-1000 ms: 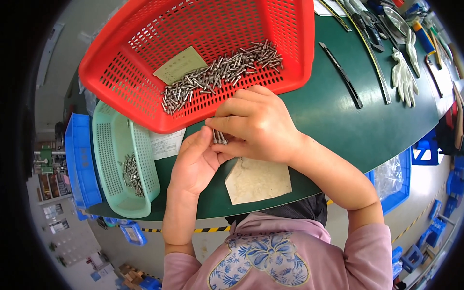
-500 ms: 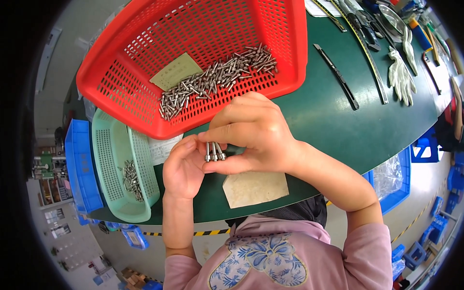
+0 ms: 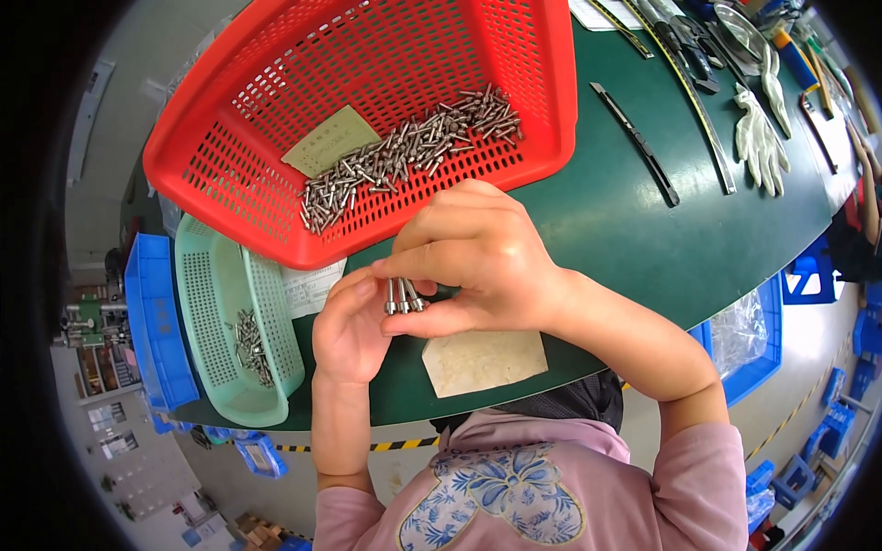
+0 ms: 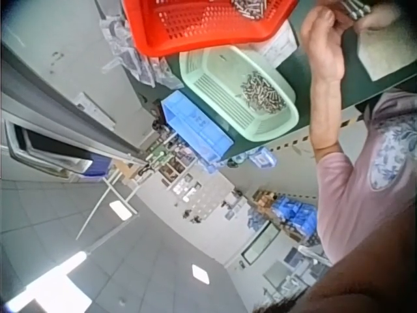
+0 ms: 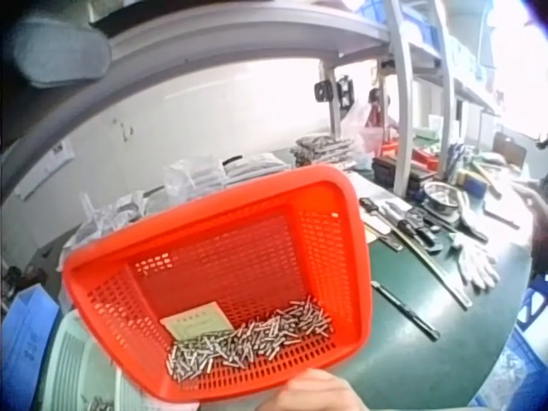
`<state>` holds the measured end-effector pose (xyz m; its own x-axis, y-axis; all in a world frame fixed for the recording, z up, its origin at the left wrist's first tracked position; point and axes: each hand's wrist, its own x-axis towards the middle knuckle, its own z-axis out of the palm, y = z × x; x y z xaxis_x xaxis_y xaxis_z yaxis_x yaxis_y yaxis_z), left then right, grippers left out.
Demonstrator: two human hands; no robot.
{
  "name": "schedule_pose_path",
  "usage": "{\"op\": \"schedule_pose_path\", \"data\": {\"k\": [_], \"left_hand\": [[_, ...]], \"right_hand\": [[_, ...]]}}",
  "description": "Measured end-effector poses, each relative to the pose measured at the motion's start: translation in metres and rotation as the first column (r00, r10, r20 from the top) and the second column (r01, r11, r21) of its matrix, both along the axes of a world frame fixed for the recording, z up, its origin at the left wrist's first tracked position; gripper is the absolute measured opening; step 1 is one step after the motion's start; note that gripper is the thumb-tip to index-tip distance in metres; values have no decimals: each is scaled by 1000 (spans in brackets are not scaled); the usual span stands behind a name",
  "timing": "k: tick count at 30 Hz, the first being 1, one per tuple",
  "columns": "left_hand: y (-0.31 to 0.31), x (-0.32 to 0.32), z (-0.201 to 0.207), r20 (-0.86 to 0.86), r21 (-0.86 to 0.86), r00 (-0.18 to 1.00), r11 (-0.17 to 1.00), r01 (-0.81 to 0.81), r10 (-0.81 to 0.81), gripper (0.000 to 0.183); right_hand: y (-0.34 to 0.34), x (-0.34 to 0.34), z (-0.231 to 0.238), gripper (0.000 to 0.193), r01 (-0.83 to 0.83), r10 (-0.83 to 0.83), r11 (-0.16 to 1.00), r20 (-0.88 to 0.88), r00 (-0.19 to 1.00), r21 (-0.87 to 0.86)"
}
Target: Manually picking up, inspecting, and sorting small metal screws from a red basket on an assembly workbench.
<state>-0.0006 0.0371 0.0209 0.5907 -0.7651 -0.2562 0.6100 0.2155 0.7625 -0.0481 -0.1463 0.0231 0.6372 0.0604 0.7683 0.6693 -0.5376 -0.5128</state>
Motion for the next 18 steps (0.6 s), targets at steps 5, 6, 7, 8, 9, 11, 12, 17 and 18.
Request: {"op": "schedule_pose_path", "data": {"k": [5, 6, 7, 8, 9, 11, 12, 17, 18], "left_hand": [[1, -2, 0, -9, -11, 1000, 1000, 23, -23, 28], [1, -2, 1, -9, -11, 999, 999, 31, -31, 28], [0, -3, 4, -9, -11, 999, 999, 30, -30, 28], [-2, -5, 8, -6, -4, 999, 999, 37, -37, 28], [-3, -6, 11, -3, 3, 999, 999, 44, -44, 27], [1, -5, 6, 101, 30, 995, 1000, 3, -6, 22], [3, -5, 4, 205, 52, 978, 998, -42, 31, 17], [-4, 0, 1, 974, -226, -105, 784, -579, 203, 22], [-6, 0, 1, 955, -286, -227, 790, -542, 190, 24]], "right_hand": [[3, -1, 3, 32, 16, -16, 1000, -7, 1000, 19], [3, -1, 3, 32, 16, -15, 1000, -5, 1000, 13], [3, -1, 3, 32, 15, -15, 1000, -3, 1000, 7], [3, -1, 3, 32, 16, -16, 1000, -4, 1000, 6], [3, -2, 3, 32, 18, -18, 1000, -2, 1000, 3], [2, -2, 3, 32, 21, -21, 1000, -1, 1000, 1], [2, -2, 4, 32, 19, -19, 1000, -5, 1000, -2], [3, -1, -1, 37, -22, 22, 1000, -10, 1000, -8], [5, 0, -3, 37, -59, 59, 998, -18, 998, 25]]}}
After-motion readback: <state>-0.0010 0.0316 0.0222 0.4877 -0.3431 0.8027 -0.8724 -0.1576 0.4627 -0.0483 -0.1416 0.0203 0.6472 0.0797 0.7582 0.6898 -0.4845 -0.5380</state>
